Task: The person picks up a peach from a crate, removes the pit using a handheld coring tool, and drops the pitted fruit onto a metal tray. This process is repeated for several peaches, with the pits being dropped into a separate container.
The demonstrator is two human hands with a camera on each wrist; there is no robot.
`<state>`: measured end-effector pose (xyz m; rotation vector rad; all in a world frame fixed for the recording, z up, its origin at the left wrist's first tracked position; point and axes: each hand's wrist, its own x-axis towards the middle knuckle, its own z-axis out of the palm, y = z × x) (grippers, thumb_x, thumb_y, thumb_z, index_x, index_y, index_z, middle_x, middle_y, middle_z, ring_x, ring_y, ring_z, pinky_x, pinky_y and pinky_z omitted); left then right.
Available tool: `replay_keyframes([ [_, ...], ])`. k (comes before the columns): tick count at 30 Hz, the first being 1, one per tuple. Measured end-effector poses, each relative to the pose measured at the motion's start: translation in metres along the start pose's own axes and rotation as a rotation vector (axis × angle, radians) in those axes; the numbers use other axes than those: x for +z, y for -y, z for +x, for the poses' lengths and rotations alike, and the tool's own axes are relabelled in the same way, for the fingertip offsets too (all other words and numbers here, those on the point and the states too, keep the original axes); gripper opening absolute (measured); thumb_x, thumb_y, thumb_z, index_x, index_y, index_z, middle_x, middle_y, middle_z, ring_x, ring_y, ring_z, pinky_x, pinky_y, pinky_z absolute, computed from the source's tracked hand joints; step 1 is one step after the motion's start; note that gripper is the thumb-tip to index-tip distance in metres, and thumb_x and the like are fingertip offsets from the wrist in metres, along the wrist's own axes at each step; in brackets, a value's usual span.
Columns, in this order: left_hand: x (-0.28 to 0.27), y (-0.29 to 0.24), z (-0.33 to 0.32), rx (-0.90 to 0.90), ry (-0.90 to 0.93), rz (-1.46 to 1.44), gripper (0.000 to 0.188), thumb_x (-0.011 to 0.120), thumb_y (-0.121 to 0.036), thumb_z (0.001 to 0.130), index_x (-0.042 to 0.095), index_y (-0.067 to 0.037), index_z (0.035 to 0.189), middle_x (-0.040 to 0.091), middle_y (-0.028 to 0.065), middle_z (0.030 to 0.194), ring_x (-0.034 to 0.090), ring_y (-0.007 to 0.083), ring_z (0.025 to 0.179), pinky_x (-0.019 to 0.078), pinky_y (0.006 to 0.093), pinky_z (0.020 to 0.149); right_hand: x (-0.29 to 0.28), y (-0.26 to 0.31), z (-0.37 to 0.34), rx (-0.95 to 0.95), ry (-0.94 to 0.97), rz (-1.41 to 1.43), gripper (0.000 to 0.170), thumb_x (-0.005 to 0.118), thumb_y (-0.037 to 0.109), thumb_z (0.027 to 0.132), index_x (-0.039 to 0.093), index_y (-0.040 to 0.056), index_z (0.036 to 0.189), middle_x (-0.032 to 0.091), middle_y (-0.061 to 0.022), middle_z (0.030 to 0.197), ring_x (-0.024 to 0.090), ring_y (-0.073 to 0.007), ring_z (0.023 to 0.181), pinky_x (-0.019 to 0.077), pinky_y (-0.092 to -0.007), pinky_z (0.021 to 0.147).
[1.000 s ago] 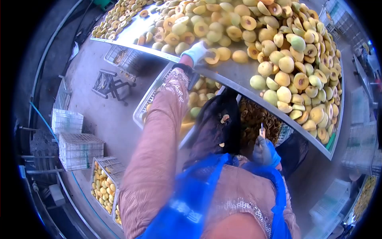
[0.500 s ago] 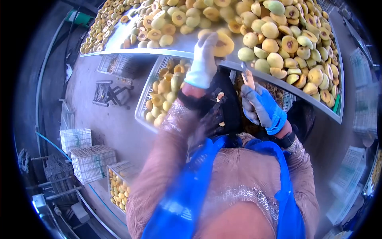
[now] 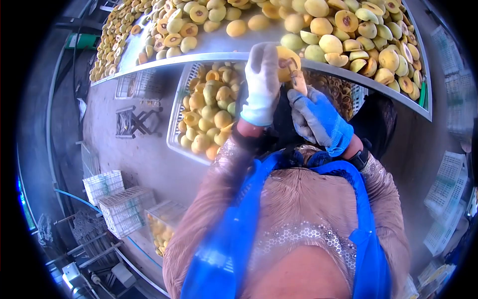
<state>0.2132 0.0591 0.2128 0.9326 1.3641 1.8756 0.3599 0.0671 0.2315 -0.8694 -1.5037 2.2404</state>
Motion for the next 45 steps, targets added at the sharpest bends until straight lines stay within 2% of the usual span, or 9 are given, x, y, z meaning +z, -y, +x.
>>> replay_keyframes([
  [7,0.008,0.023,-0.014,0.164,-0.025,0.093,0.03,0.052,-0.031,0.1,0.058,-0.002,0.108,0.061,0.0065,0.091,0.056,0.0121,0.08,0.048,0.028,0.071,-0.007,-0.004,-0.013,0.107,0.123,0.368,0.023,0.056,0.032,0.099,0.055,0.0084,0.097,0.051,0.0053,0.061,0.045,-0.0044,0.043,0.0304,-0.0219,0.037],
  [13,-0.002,-0.024,-0.005,-0.507,0.295,-0.624,0.051,0.051,-0.049,0.098,0.057,-0.003,0.119,0.064,0.0105,0.099,0.062,0.0193,0.089,0.0538,0.0347,0.077,-0.004,0.01,-0.023,0.141,0.066,0.261,0.017,0.054,0.026,0.1,0.045,0.0127,0.094,0.04,0.0055,0.062,0.031,-0.0031,0.042,0.0245,-0.0195,0.036],
  [16,-0.007,-0.017,0.007,-0.573,0.359,-0.517,0.045,0.051,-0.042,0.1,0.059,-0.002,0.118,0.065,0.0092,0.098,0.063,0.0186,0.086,0.0538,0.0335,0.075,-0.003,0.011,-0.021,0.171,0.039,0.23,0.016,0.053,0.025,0.1,0.045,0.0122,0.095,0.041,0.0051,0.063,0.032,-0.0031,0.042,0.0253,-0.0193,0.036],
  [19,0.005,0.006,0.001,-0.126,0.158,0.053,0.046,0.047,-0.042,0.102,0.061,0.0,0.112,0.065,0.0072,0.097,0.061,0.0146,0.084,0.0512,0.0298,0.074,-0.001,0.008,-0.018,0.116,0.02,0.286,0.015,0.053,0.024,0.1,0.045,0.0115,0.097,0.043,0.0046,0.063,0.034,-0.0034,0.042,0.0264,-0.0192,0.037],
  [23,0.013,-0.001,-0.013,-0.157,0.075,-0.137,0.028,0.053,-0.019,0.099,0.061,0.006,0.11,0.068,0.0073,0.097,0.062,0.0135,0.082,0.0502,0.0244,0.072,0.0,0.021,-0.023,0.118,0.008,0.199,0.017,0.053,0.025,0.1,0.046,0.0102,0.096,0.043,0.0042,0.063,0.036,-0.004,0.042,0.0273,-0.0198,0.036],
  [34,0.007,-0.011,-0.006,-0.205,0.163,0.208,0.029,0.054,-0.025,0.099,0.064,0.002,0.104,0.064,0.0074,0.084,0.055,0.0124,0.076,0.047,0.0281,0.07,-0.013,0.008,-0.024,0.106,0.143,0.187,0.024,0.054,0.029,0.1,0.046,0.0099,0.089,0.041,0.0041,0.055,0.034,-0.0058,0.037,0.0255,-0.0218,0.034],
  [37,0.013,-0.003,-0.015,0.094,0.082,0.253,0.029,0.055,-0.026,0.098,0.064,0.002,0.106,0.064,0.006,0.084,0.056,0.0119,0.076,0.0473,0.027,0.068,-0.011,0.003,-0.024,0.144,0.186,0.363,0.025,0.052,0.032,0.101,0.045,0.0107,0.088,0.036,0.0056,0.053,0.031,-0.0047,0.036,0.0233,-0.0206,0.033],
  [41,0.005,-0.017,-0.009,-0.155,0.266,0.147,0.03,0.056,-0.028,0.099,0.065,0.0,0.108,0.066,0.0046,0.087,0.058,0.0105,0.075,0.049,0.0258,0.068,-0.026,-0.011,-0.023,0.203,0.388,0.624,0.028,0.048,0.036,0.102,0.045,0.0117,0.089,0.03,0.0074,0.053,0.026,-0.0025,0.036,0.0194,-0.0189,0.031],
  [45,0.003,-0.005,-0.008,-0.014,0.18,0.201,0.022,0.056,-0.014,0.097,0.065,0.002,0.11,0.069,0.009,0.095,0.063,0.0126,0.082,0.0535,0.0269,0.071,-0.025,-0.023,-0.02,0.275,0.34,0.787,0.028,0.046,0.038,0.103,0.045,0.0128,0.091,0.029,0.0079,0.054,0.024,-0.0019,0.036,0.0176,-0.0188,0.031],
])
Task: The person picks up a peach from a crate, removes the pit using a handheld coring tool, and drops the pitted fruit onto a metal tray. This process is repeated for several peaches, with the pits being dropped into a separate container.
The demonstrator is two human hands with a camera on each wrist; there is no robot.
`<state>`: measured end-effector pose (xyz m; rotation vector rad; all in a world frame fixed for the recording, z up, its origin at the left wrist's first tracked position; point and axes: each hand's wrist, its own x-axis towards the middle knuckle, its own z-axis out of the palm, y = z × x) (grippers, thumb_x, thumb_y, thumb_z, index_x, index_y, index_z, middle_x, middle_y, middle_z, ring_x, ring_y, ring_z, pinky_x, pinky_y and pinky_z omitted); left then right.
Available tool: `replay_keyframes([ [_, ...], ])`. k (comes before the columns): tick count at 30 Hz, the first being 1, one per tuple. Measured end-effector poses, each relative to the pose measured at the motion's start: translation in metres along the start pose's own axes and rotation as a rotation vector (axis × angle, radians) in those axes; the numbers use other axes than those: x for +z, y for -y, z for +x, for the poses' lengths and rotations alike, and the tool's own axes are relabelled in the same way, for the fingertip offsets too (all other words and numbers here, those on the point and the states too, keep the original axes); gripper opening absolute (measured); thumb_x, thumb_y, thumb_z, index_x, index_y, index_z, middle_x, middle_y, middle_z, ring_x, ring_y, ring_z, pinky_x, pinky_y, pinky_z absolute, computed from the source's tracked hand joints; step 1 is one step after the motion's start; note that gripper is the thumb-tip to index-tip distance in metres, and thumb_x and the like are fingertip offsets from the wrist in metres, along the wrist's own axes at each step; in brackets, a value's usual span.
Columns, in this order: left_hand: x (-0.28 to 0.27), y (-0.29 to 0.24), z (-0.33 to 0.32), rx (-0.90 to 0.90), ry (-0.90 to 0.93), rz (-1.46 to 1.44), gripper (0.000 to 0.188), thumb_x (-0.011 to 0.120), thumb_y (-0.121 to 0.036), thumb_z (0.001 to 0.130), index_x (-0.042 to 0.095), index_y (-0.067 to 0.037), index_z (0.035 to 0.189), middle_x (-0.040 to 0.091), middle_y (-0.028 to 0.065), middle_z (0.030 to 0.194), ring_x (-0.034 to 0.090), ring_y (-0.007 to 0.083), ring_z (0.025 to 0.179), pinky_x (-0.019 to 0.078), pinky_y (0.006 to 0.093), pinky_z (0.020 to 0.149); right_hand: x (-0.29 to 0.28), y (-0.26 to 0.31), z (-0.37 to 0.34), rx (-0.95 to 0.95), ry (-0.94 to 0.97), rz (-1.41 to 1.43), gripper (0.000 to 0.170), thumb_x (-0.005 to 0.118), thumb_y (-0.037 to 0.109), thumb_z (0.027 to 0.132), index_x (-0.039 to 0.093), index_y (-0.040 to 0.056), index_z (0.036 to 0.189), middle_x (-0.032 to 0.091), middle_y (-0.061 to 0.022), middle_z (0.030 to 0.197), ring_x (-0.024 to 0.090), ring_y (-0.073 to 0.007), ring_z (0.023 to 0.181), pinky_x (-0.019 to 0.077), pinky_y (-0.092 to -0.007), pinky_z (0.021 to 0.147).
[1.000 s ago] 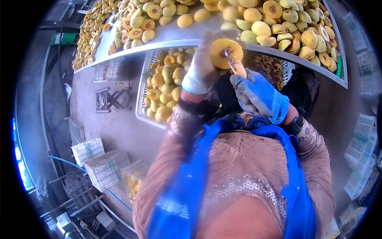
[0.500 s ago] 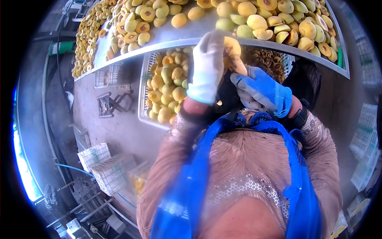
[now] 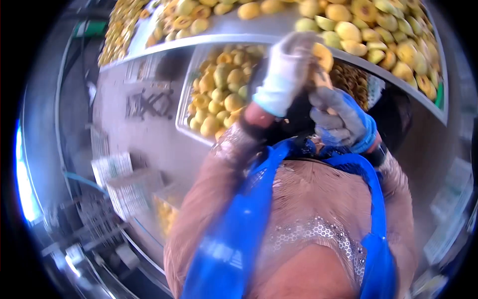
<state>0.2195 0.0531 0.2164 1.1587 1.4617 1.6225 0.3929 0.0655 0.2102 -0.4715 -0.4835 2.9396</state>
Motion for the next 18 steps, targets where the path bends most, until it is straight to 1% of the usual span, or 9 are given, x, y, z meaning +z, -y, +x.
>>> replay_keyframes([
  [1,-0.003,0.016,0.005,0.182,0.067,0.122,0.022,0.056,-0.011,0.096,0.064,0.002,0.111,0.069,0.01,0.097,0.064,0.0134,0.084,0.054,0.0273,0.072,0.002,0.001,0.002,0.002,-0.055,-0.079,0.028,0.046,0.039,0.103,0.045,0.013,0.091,0.028,0.0077,0.054,0.023,-0.0022,0.036,0.0166,-0.019,0.031],
  [3,-0.016,0.034,0.014,0.261,0.293,0.154,0.024,0.056,-0.008,0.094,0.064,0.003,0.114,0.07,0.0119,0.101,0.065,0.0157,0.088,0.0545,0.0284,0.076,0.005,-0.002,0.004,-0.028,-0.224,-0.325,0.028,0.045,0.039,0.103,0.045,0.0131,0.092,0.028,0.0073,0.054,0.022,-0.0028,0.036,0.0157,-0.0196,0.031],
  [5,-0.03,0.032,0.027,0.41,0.519,0.139,0.027,0.056,-0.007,0.094,0.063,0.003,0.117,0.07,0.0133,0.106,0.066,0.0185,0.092,0.0544,0.0298,0.08,-0.005,-0.003,0.001,-0.048,-0.168,-0.342,0.022,0.046,0.032,0.103,0.047,0.0104,0.097,0.033,0.0052,0.059,0.026,-0.0033,0.039,0.0192,-0.0195,0.033],
  [7,-0.024,0.014,0.023,0.196,0.417,0.125,0.032,0.058,-0.026,0.094,0.067,0.0,0.11,0.07,0.0118,0.098,0.067,0.0201,0.086,0.0532,0.0301,0.078,-0.017,-0.001,0.001,0.006,0.114,-0.007,0.014,0.047,0.018,0.102,0.049,0.0051,0.106,0.04,0.0019,0.069,0.034,-0.0039,0.047,0.0258,-0.0188,0.037],
  [9,-0.017,-0.014,0.013,-0.071,0.259,0.14,0.039,0.061,-0.038,0.093,0.07,-0.004,0.109,0.071,0.0107,0.094,0.068,0.0203,0.083,0.0526,0.0312,0.077,-0.015,-0.008,0.004,-0.127,-0.11,-0.376,0.022,0.046,0.031,0.103,0.046,0.0105,0.096,0.034,0.0039,0.057,0.027,-0.0039,0.038,0.0188,-0.0195,0.033],
  [11,-0.016,-0.06,0.0,-0.295,0.132,0.184,0.041,0.064,-0.045,0.088,0.072,-0.011,0.11,0.072,0.0101,0.097,0.068,0.0193,0.088,0.0523,0.0336,0.08,0.002,-0.006,0.006,-0.066,-0.184,-0.193,0.026,0.043,0.037,0.104,0.044,0.0122,0.097,0.031,0.0044,0.051,0.023,-0.0045,0.033,0.0174,-0.0187,0.03],
  [12,-0.017,-0.062,0.002,-0.29,0.148,0.238,0.039,0.067,-0.04,0.087,0.072,-0.007,0.107,0.072,0.0097,0.094,0.067,0.0171,0.088,0.0522,0.0325,0.08,0.002,-0.007,0.008,-0.02,-0.029,-0.08,0.026,0.042,0.037,0.105,0.043,0.0118,0.098,0.032,0.004,0.051,0.024,-0.0047,0.033,0.0189,-0.0185,0.03],
  [14,-0.023,-0.038,0.015,-0.38,0.317,-0.033,0.037,0.072,-0.035,0.085,0.072,-0.003,0.104,0.071,0.0087,0.09,0.064,0.0145,0.087,0.0517,0.0312,0.079,0.0,-0.007,0.008,0.08,0.264,0.15,0.026,0.04,0.036,0.105,0.041,0.0111,0.101,0.032,0.0033,0.051,0.025,-0.005,0.033,0.0218,-0.0182,0.03],
  [18,-0.02,-0.024,0.01,-0.308,0.201,-0.11,0.035,0.074,-0.032,0.083,0.072,0.0,0.098,0.069,0.0068,0.086,0.062,0.0131,0.081,0.0498,0.0305,0.075,-0.004,-0.014,0.018,0.082,0.322,0.312,0.027,0.038,0.036,0.106,0.037,0.0109,0.095,0.034,0.0013,0.052,0.027,-0.0052,0.033,0.0248,-0.018,0.03],
])
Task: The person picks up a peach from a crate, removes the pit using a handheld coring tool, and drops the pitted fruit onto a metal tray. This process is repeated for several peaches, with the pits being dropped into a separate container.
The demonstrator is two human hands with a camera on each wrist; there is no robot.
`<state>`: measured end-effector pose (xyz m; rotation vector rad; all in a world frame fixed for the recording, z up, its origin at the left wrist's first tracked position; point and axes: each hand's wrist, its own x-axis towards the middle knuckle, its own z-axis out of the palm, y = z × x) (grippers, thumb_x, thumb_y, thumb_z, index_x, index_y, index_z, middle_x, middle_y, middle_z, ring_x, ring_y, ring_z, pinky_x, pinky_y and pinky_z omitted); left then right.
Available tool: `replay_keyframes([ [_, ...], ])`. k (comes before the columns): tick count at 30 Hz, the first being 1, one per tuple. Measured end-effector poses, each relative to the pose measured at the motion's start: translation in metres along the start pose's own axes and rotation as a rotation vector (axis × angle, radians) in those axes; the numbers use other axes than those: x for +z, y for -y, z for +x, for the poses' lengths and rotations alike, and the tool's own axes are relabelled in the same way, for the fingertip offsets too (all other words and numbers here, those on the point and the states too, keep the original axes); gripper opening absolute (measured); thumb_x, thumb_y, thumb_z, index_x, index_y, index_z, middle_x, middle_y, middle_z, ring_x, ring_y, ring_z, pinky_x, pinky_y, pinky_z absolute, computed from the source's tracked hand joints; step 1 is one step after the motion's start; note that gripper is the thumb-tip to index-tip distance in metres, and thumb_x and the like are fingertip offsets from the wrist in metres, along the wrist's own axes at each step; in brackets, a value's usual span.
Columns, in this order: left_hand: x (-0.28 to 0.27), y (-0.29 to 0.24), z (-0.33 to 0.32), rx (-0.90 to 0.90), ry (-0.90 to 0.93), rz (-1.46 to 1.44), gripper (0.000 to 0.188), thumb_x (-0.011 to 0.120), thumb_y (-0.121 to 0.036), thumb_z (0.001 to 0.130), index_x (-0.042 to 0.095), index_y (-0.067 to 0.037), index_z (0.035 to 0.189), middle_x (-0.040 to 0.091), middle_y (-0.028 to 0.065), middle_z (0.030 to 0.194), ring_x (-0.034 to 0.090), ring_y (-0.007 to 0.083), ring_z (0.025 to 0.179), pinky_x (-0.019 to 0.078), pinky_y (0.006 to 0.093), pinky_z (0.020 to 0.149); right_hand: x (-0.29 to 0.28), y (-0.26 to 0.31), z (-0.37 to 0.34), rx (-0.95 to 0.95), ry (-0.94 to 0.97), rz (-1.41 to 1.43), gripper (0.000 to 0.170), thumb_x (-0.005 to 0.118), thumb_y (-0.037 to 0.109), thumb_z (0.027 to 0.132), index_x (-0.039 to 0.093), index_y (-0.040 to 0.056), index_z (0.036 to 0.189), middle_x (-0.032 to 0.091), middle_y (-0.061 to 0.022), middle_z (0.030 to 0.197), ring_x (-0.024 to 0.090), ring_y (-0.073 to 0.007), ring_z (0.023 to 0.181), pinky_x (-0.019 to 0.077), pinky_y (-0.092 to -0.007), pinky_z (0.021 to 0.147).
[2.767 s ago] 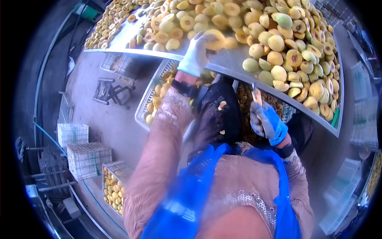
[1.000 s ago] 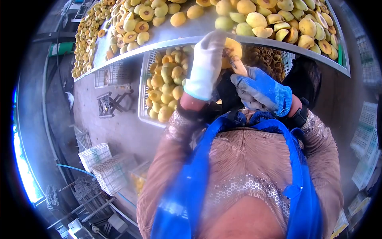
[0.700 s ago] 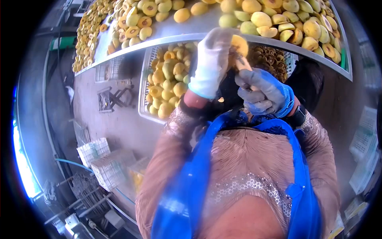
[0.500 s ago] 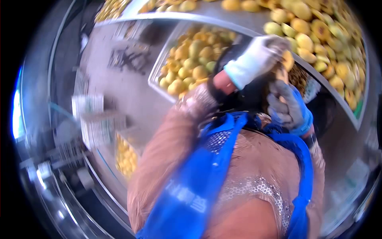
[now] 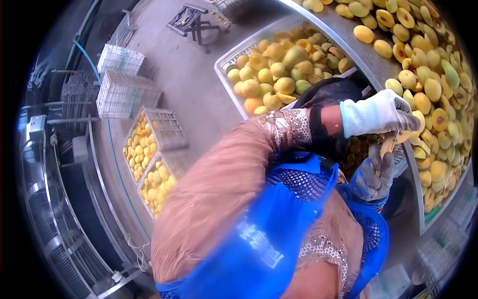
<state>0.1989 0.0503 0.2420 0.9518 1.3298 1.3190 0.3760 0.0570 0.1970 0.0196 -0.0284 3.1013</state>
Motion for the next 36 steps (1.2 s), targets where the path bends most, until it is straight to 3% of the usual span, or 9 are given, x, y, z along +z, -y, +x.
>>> replay_keyframes([
  [13,0.001,0.053,0.0,0.036,-0.254,-0.566,0.027,0.069,-0.025,0.089,0.07,0.002,0.091,0.063,0.0036,0.075,0.056,0.0095,0.066,0.0473,0.0276,0.057,-0.026,-0.004,0.017,0.12,0.031,0.072,0.029,0.041,0.038,0.105,0.034,0.0132,0.091,0.032,0.0038,0.05,0.028,-0.0035,0.033,0.0231,-0.0175,0.031],
  [16,-0.007,0.054,-0.002,0.052,-0.022,-0.739,0.025,0.066,-0.023,0.092,0.069,0.002,0.093,0.066,0.0042,0.083,0.06,0.0105,0.074,0.0502,0.0285,0.061,-0.021,-0.004,0.019,0.175,-0.036,0.12,0.029,0.041,0.035,0.105,0.035,0.0115,0.089,0.029,0.0036,0.05,0.022,-0.0037,0.036,0.0216,-0.0175,0.031],
  [17,-0.016,0.048,-0.011,0.046,0.268,-0.958,0.029,0.058,-0.025,0.097,0.071,0.001,0.094,0.071,0.0102,0.088,0.065,0.0167,0.081,0.0518,0.029,0.078,-0.021,-0.003,0.018,0.193,-0.058,0.074,0.029,0.041,0.036,0.105,0.035,0.0123,0.09,0.031,0.0034,0.05,0.024,-0.0038,0.035,0.0225,-0.0176,0.031],
  [20,-0.027,0.058,-0.004,0.446,-0.178,-0.215,0.025,0.059,-0.022,0.094,0.07,0.0,0.099,0.07,0.011,0.096,0.066,0.0213,0.084,0.0522,0.0303,0.083,-0.022,0.002,0.015,0.215,-0.12,-0.035,0.028,0.041,0.038,0.105,0.035,0.0137,0.091,0.035,0.0028,0.051,0.029,-0.0042,0.033,0.0235,-0.0179,0.031],
  [24,-0.106,0.072,-0.017,0.532,-0.534,0.181,0.021,0.062,-0.012,0.086,0.069,-0.002,0.103,0.069,0.012,0.1,0.066,0.0261,0.089,0.0538,0.0336,0.081,-0.044,0.011,0.009,0.175,-0.369,-0.183,0.027,0.044,0.035,0.104,0.04,0.0113,0.092,0.032,0.0031,0.051,0.024,-0.0048,0.034,0.0201,-0.019,0.03],
  [28,-0.208,0.106,-0.067,0.224,-1.08,0.364,0.015,0.062,-0.01,0.087,0.073,-0.007,0.097,0.073,0.0084,0.093,0.068,0.0168,0.084,0.0544,0.0299,0.077,-0.062,0.017,-0.01,0.097,-0.582,-0.324,0.027,0.047,0.035,0.103,0.043,0.0105,0.091,0.031,0.0032,0.052,0.022,-0.0057,0.034,0.0178,-0.02,0.03],
  [30,-0.256,0.115,-0.109,0.074,-1.263,0.588,0.033,0.065,-0.036,0.089,0.068,-0.009,0.108,0.069,0.0148,0.103,0.066,0.0323,0.095,0.051,0.0417,0.082,-0.069,0.022,-0.012,0.101,-0.596,-0.325,0.027,0.046,0.036,0.103,0.043,0.0112,0.092,0.032,0.0028,0.052,0.023,-0.0063,0.034,0.0182,-0.0205,0.031],
  [34,-0.377,0.258,-0.165,-0.486,-1.316,1.523,0.031,0.063,-0.028,0.09,0.065,-0.008,0.114,0.062,0.0169,0.12,0.06,0.0335,0.108,0.0465,0.0425,0.094,-0.073,0.023,-0.005,0.114,-0.62,-0.317,0.026,0.045,0.037,0.103,0.045,0.0125,0.094,0.031,0.0027,0.052,0.024,-0.0069,0.035,0.0187,-0.022,0.031],
  [36,-0.399,0.269,-0.178,-0.436,-1.282,1.252,0.03,0.062,-0.027,0.09,0.065,-0.009,0.114,0.063,0.0174,0.116,0.061,0.0342,0.106,0.0472,0.0422,0.094,-0.075,0.021,0.003,0.111,-0.636,-0.302,0.026,0.045,0.038,0.103,0.046,0.013,0.095,0.03,0.0028,0.053,0.025,-0.0071,0.035,0.0187,-0.0225,0.031],
])
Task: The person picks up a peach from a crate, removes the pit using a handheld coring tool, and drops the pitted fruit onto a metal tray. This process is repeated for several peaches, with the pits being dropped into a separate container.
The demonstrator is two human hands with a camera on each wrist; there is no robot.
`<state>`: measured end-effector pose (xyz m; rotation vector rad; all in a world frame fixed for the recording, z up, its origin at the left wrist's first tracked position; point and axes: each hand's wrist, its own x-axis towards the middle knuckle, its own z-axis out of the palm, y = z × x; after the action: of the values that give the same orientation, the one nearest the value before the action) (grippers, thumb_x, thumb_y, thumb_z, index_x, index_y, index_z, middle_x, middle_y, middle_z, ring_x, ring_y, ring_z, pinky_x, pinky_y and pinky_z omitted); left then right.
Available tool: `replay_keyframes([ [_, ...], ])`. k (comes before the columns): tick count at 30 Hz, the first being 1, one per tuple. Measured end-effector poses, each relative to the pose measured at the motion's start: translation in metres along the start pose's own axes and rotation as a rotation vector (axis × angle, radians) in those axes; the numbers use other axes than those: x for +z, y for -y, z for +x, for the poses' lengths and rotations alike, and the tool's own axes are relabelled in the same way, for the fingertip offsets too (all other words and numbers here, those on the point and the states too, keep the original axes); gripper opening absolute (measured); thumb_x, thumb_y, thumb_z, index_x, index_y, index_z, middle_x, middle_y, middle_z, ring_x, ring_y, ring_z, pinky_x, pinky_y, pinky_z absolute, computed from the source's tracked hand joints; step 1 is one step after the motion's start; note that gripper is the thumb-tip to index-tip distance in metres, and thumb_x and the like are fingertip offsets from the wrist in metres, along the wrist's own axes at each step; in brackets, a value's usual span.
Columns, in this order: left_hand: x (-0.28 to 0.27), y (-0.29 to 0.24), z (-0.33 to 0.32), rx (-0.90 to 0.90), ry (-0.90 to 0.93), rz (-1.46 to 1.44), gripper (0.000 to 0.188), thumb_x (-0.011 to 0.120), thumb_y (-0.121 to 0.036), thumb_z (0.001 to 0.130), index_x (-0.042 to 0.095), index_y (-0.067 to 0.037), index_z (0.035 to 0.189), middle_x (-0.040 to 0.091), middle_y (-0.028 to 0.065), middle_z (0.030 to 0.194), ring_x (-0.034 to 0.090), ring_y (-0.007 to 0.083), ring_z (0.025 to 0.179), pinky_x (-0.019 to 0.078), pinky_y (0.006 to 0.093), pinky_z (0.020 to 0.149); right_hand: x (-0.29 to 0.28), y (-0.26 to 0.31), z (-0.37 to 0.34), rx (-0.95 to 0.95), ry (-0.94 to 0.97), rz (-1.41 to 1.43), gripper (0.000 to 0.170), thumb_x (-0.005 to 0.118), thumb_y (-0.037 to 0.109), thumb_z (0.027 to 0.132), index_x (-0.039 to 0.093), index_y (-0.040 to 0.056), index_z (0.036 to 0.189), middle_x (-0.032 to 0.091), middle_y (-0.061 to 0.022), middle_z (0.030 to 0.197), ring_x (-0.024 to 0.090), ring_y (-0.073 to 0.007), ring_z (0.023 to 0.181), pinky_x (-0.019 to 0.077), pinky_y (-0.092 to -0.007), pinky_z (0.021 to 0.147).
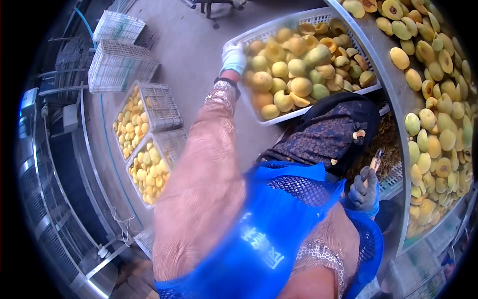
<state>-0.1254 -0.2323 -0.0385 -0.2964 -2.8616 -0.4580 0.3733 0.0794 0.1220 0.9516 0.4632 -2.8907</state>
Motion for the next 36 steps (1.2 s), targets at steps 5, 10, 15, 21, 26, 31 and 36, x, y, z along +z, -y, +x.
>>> replay_keyframes([
  [5,-0.012,-0.016,0.006,0.155,0.008,0.041,0.022,0.062,-0.02,0.087,0.07,-0.005,0.1,0.067,0.0165,0.102,0.064,0.034,0.097,0.0499,0.0422,0.09,-0.001,-0.006,0.006,0.005,-0.108,-0.038,0.027,0.048,0.04,0.102,0.049,0.0137,0.096,0.03,0.0037,0.053,0.025,-0.0076,0.035,0.0186,-0.023,0.031],
  [10,0.011,-0.004,0.014,0.068,0.209,0.009,0.025,0.054,-0.021,0.09,0.071,-0.005,0.1,0.069,0.0191,0.096,0.066,0.0355,0.089,0.052,0.0437,0.082,-0.002,-0.005,0.02,0.135,-0.1,-0.079,0.026,0.051,0.039,0.1,0.049,0.014,0.094,0.029,0.0043,0.053,0.025,-0.0074,0.036,0.0181,-0.0232,0.031],
  [15,-0.035,-0.055,0.041,0.055,0.45,0.116,0.038,0.06,-0.038,0.09,0.069,-0.011,0.115,0.069,0.0181,0.109,0.065,0.0345,0.104,0.0516,0.0432,0.088,0.012,0.003,0.011,0.033,-0.05,-0.103,0.023,0.054,0.036,0.099,0.051,0.0138,0.094,0.03,0.0043,0.056,0.026,-0.0063,0.041,0.02,-0.021,0.036],
  [21,-0.076,-0.212,0.091,0.71,0.102,0.006,0.034,0.065,-0.041,0.085,0.069,-0.01,0.099,0.069,0.0153,0.095,0.065,0.0355,0.092,0.0518,0.0423,0.081,-0.012,0.007,-0.02,-0.096,-0.138,-0.102,0.024,0.055,0.033,0.099,0.049,0.0114,0.093,0.032,0.0037,0.056,0.026,-0.0059,0.041,0.0201,-0.021,0.036],
  [26,-0.087,-0.411,0.05,1.007,0.188,-0.197,0.035,0.07,-0.026,0.08,0.065,-0.009,0.109,0.067,0.0146,0.098,0.065,0.0351,0.091,0.0519,0.042,0.081,-0.022,0.001,-0.02,-0.115,-0.149,-0.08,0.022,0.052,0.036,0.101,0.048,0.0173,0.089,0.032,0.0054,0.057,0.027,-0.0056,0.04,0.0188,-0.0217,0.034],
  [31,-0.025,-0.495,0.011,1.158,0.359,-0.169,0.033,0.063,-0.025,0.083,0.063,-0.007,0.11,0.066,0.0209,0.102,0.063,0.0377,0.101,0.0499,0.0455,0.088,-0.025,0.002,-0.026,-0.179,-0.192,-0.143,0.022,0.052,0.034,0.1,0.045,0.018,0.086,0.035,0.0062,0.058,0.03,-0.0049,0.042,0.0208,-0.0211,0.035],
  [36,-0.055,-0.485,0.008,0.878,0.678,-0.483,0.043,0.067,-0.024,0.082,0.058,-0.005,0.12,0.066,0.0109,0.092,0.066,0.0263,0.083,0.0529,0.0373,0.068,-0.023,0.009,-0.039,-0.252,-0.198,-0.064,0.02,0.052,0.027,0.101,0.044,0.017,0.085,0.035,0.0064,0.059,0.031,-0.0045,0.041,0.0224,-0.0203,0.034],
])
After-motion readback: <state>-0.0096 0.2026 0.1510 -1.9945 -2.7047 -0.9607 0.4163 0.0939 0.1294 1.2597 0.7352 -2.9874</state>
